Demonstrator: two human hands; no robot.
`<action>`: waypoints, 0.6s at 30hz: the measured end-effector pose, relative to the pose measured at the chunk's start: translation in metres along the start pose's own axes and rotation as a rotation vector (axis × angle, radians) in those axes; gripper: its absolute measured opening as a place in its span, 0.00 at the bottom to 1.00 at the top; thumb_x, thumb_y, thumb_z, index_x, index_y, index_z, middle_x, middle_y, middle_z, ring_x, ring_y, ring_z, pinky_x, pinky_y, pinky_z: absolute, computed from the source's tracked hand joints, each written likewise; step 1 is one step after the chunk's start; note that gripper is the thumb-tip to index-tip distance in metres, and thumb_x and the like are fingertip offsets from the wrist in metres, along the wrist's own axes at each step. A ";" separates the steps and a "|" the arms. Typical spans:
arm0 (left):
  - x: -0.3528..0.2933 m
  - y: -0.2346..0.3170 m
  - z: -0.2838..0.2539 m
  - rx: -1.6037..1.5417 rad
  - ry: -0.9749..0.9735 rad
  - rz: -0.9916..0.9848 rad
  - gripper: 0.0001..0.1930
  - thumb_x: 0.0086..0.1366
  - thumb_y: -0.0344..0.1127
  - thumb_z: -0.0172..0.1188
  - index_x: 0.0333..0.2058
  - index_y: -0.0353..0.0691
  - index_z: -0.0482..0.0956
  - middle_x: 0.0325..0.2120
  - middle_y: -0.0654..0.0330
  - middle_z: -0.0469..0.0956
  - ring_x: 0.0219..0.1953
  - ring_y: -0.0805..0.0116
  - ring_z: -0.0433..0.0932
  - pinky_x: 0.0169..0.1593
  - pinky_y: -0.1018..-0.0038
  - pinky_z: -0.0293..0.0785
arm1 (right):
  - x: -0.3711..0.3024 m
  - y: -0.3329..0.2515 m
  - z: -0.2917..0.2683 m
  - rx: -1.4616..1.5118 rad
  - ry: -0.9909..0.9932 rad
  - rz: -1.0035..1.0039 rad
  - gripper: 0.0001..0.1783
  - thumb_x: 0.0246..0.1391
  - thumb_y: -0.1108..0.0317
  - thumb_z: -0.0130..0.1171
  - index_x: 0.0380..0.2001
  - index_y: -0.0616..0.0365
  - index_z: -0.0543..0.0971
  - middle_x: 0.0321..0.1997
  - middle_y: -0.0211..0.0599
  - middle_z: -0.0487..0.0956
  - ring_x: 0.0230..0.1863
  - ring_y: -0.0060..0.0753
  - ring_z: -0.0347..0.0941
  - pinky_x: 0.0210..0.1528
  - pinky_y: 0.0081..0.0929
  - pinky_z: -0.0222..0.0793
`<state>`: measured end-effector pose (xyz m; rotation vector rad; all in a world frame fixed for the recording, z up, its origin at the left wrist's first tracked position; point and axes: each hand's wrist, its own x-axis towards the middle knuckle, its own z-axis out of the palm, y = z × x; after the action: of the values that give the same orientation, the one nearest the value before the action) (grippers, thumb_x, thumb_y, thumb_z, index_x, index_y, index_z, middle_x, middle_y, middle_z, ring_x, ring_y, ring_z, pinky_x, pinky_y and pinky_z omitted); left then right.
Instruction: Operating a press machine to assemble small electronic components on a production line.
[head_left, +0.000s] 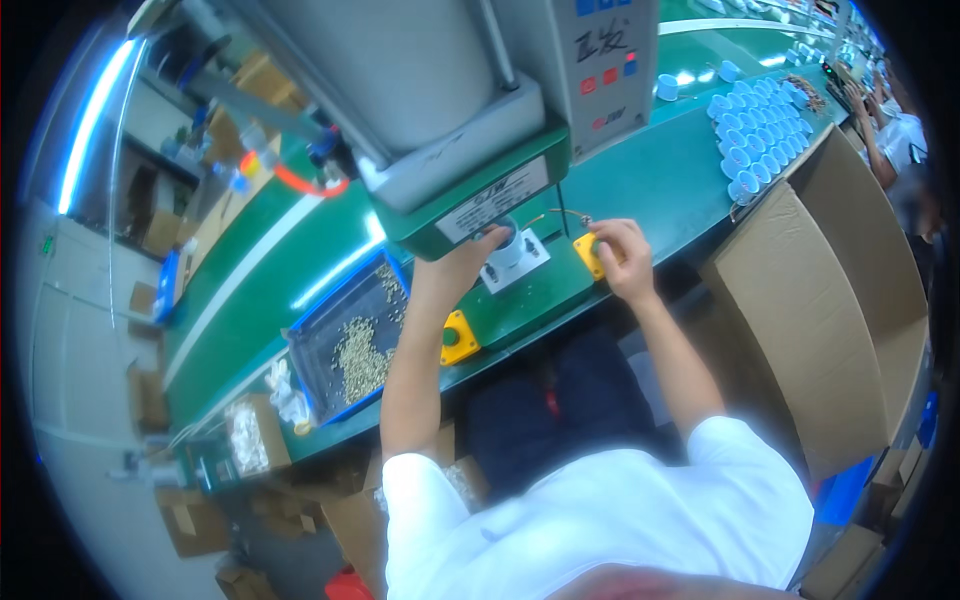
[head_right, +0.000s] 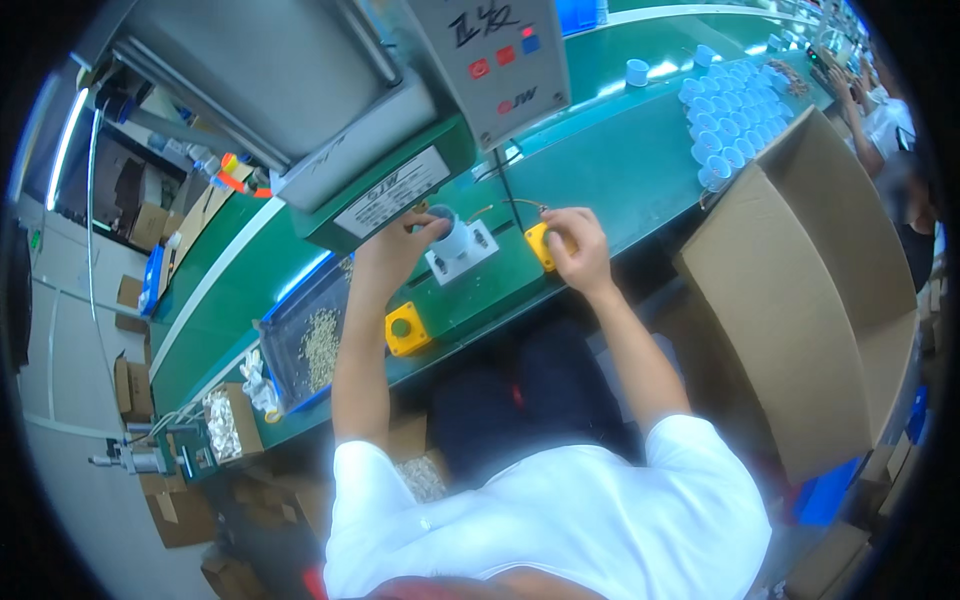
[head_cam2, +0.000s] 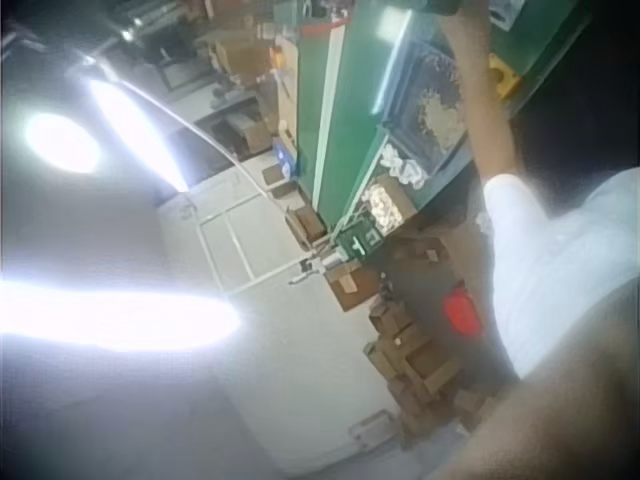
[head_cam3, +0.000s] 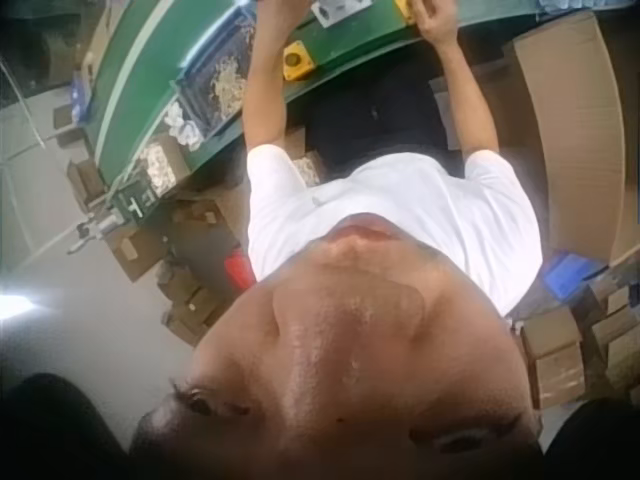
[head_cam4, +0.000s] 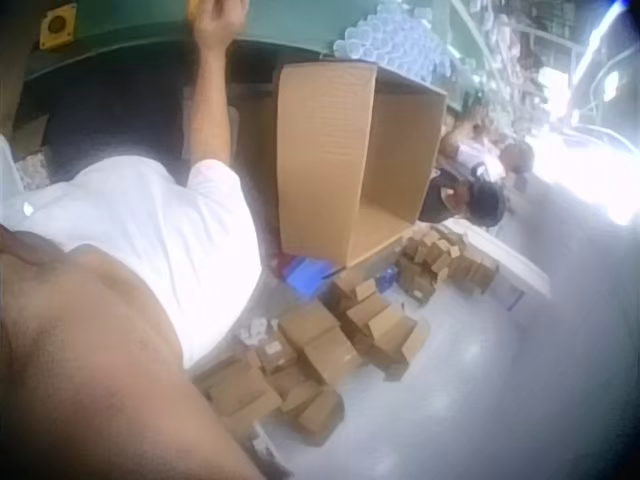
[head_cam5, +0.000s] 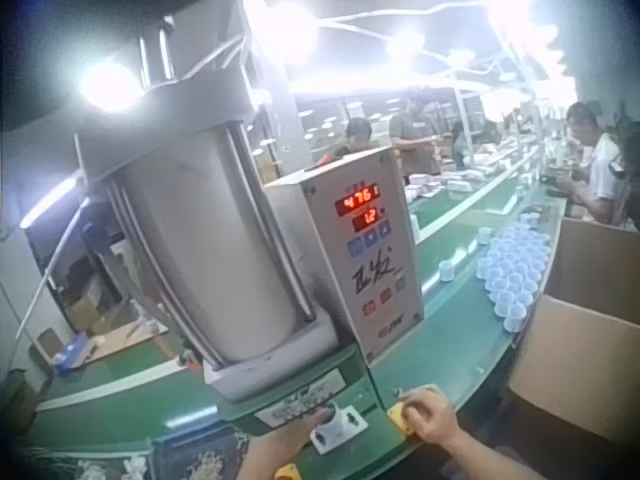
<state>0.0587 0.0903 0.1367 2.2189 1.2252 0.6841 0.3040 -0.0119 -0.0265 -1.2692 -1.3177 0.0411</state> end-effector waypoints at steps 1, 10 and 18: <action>0.000 0.002 0.001 0.000 0.008 0.010 0.16 0.62 0.47 0.71 0.40 0.41 0.91 0.30 0.53 0.86 0.32 0.61 0.81 0.42 0.67 0.76 | 0.002 -0.001 -0.002 0.009 0.013 -0.002 0.09 0.54 0.77 0.59 0.38 0.63 0.82 0.47 0.43 0.85 0.52 0.45 0.78 0.54 0.36 0.76; 0.003 -0.015 0.001 0.155 -0.004 0.020 0.14 0.59 0.41 0.73 0.37 0.37 0.90 0.24 0.50 0.82 0.26 0.62 0.77 0.33 0.65 0.71 | -0.003 0.001 -0.002 -0.015 0.030 0.034 0.10 0.50 0.73 0.62 0.38 0.59 0.83 0.47 0.40 0.86 0.52 0.46 0.78 0.57 0.40 0.76; 0.024 -0.004 -0.010 0.210 -0.201 0.107 0.14 0.59 0.38 0.72 0.41 0.35 0.89 0.25 0.56 0.83 0.26 0.68 0.75 0.33 0.69 0.69 | -0.001 -0.005 -0.011 0.005 0.078 -0.025 0.08 0.51 0.71 0.63 0.36 0.57 0.83 0.44 0.37 0.86 0.52 0.44 0.79 0.55 0.38 0.77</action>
<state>0.0614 0.1151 0.1456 2.4707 1.1279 0.3741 0.3086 -0.0213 -0.0210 -1.2381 -1.2655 -0.0219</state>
